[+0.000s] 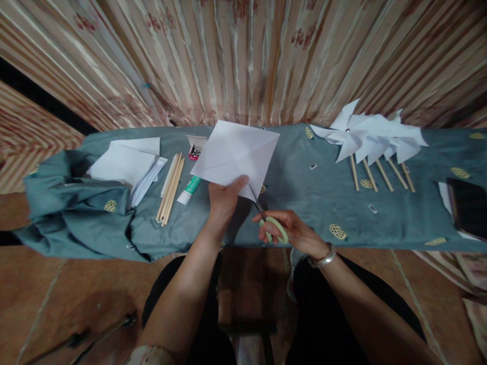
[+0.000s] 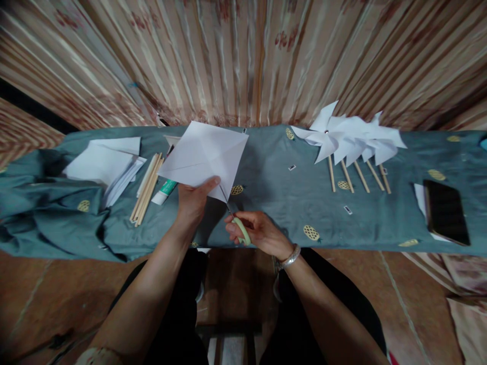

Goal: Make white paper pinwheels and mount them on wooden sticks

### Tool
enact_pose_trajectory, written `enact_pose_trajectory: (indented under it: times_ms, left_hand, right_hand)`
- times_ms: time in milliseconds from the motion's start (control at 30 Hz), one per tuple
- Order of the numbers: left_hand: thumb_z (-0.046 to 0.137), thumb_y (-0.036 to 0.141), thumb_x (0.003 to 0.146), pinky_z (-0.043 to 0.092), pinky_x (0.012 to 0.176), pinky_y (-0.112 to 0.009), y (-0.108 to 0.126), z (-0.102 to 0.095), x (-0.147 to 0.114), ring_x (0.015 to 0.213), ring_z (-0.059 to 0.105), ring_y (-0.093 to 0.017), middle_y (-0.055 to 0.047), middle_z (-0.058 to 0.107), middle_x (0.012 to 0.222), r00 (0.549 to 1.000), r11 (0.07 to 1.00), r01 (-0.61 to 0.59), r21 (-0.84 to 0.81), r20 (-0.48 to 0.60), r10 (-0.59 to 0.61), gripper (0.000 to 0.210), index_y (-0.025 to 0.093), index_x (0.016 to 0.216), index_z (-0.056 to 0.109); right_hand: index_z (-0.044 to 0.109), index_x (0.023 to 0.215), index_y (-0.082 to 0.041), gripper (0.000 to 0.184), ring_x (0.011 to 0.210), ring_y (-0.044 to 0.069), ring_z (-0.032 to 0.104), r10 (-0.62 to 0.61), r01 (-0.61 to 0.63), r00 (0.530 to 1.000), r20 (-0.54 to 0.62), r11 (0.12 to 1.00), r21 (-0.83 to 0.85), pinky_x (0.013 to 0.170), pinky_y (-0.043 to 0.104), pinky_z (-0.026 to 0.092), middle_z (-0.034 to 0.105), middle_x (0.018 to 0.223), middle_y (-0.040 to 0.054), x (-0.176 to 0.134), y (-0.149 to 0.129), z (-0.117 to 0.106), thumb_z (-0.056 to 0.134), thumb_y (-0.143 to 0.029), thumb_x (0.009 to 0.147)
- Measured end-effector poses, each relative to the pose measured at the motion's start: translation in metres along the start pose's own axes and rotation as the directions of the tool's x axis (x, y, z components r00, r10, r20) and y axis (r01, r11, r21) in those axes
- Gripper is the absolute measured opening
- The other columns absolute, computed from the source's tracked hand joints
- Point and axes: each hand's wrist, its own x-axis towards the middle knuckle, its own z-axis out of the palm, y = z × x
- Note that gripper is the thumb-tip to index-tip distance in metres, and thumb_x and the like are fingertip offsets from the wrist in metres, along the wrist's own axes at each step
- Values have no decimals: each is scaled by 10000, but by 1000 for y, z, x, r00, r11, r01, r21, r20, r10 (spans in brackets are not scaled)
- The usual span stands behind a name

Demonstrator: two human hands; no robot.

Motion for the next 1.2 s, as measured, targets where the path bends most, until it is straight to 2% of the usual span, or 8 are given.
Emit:
enact_pose_trajectory:
  times_ms: [133, 300, 533, 833, 1200]
  left_hand:
    - [827, 224, 542, 526, 828, -342, 1, 1, 0, 944, 676, -246, -14, 742, 844, 999, 999, 32, -13, -18, -32, 368, 231, 894, 719]
    - [837, 216, 531, 516, 822, -328, 1, 1, -1, 900, 679, -228, -16, 737, 835, 1000, 999, 15, -49, 1, -15, 362, 212, 873, 718]
    - [814, 222, 554, 522, 818, -323, -1, -1, 0, 904, 674, -222, -30, 737, 847, 1000, 1000, 15, -16, 8, -15, 274, 192, 806, 709]
    - [830, 228, 547, 517, 840, -333, -1, -2, 1, 926, 680, -232, -22, 741, 867, 1000, 999, 23, -42, 8, -23, 388, 209, 918, 718]
    - [816, 252, 574, 528, 866, -348, 1, -3, 0, 938, 678, -240, -22, 749, 898, 1000, 1000, 10, -4, 24, -10, 336, 219, 898, 730]
  right_hand:
    - [664, 933, -148, 482, 578, 102, 607, 6, -6, 1000, -1, 1000, 11, 514, 201, 485, 662, 688, 10, 0, 1, 0, 729, -567, 705]
    - [675, 930, -147, 489, 558, 94, 604, 28, -27, 999, -26, 998, 50, 510, 193, 482, 659, 667, -1, 1, 4, 1, 754, -558, 678]
    - [680, 909, -149, 475, 540, 90, 596, 30, -28, 999, -43, 998, 57, 499, 190, 478, 656, 651, -4, 1, 4, 2, 758, -553, 672]
    - [677, 925, -153, 425, 529, 81, 588, 20, -17, 999, -49, 998, 67, 496, 187, 463, 647, 642, -18, 2, 7, 3, 773, -489, 682]
    - [688, 916, -153, 440, 547, 90, 589, 4, -3, 998, -59, 1000, 17, 535, 213, 475, 633, 631, -24, 3, 8, 4, 788, -494, 658]
